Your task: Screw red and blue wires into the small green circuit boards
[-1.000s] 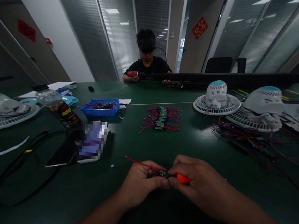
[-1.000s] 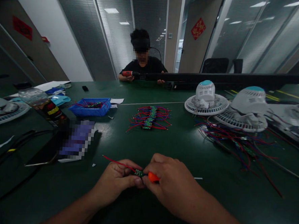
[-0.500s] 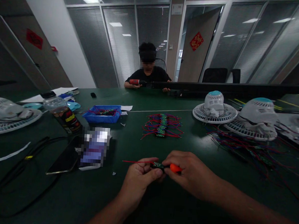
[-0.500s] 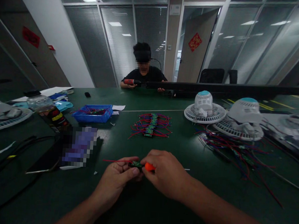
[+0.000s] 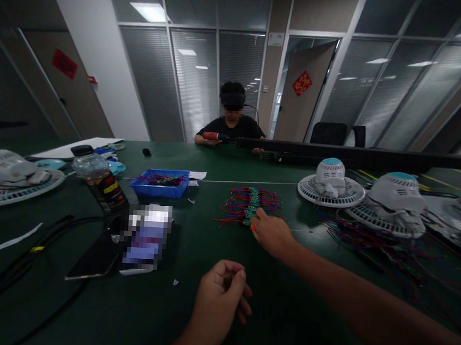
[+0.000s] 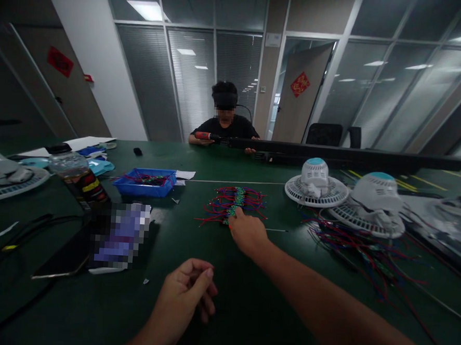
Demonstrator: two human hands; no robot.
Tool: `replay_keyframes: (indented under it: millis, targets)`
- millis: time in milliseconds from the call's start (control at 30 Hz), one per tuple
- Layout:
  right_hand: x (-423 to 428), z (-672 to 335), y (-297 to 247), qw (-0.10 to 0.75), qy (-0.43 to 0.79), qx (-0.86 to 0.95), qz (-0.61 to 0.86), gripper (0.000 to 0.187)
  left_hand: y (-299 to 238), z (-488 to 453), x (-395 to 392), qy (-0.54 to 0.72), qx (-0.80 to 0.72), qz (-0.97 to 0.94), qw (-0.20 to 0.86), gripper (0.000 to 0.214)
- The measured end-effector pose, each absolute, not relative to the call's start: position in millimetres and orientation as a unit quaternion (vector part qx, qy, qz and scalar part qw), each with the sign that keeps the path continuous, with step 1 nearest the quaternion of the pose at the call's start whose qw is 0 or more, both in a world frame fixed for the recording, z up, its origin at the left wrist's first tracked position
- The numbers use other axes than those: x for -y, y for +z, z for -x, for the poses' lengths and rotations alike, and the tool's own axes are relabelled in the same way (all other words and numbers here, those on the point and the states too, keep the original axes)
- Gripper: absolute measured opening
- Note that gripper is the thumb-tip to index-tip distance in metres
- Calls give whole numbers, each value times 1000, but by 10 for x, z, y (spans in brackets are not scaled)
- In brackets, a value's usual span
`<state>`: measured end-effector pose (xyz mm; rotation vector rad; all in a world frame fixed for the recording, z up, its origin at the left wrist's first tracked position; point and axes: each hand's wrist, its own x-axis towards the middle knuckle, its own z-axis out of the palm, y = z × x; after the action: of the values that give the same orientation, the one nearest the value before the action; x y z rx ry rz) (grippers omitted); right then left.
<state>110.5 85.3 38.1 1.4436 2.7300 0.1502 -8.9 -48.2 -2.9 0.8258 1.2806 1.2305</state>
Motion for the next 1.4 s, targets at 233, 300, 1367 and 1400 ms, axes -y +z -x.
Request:
replay_keyframes:
  millis: [233,300,1367,1400]
  targets:
    - [-962,-1791,837,69,70,-844,-528,31,11,118,497,516,-550,-375,538,37]
    - [-1057,-2180,1016,103,70,-805,-580,30,4,120,505,507,-553,-391,533,36]
    - [355,-1360,665,-90,-119,-903,-404,24,-16,135,552,485,-370,-448,654,41]
    - [342,-1404,705,-126,-155,-900,-389,22,-16,136,548,496,-373,-441,649,40]
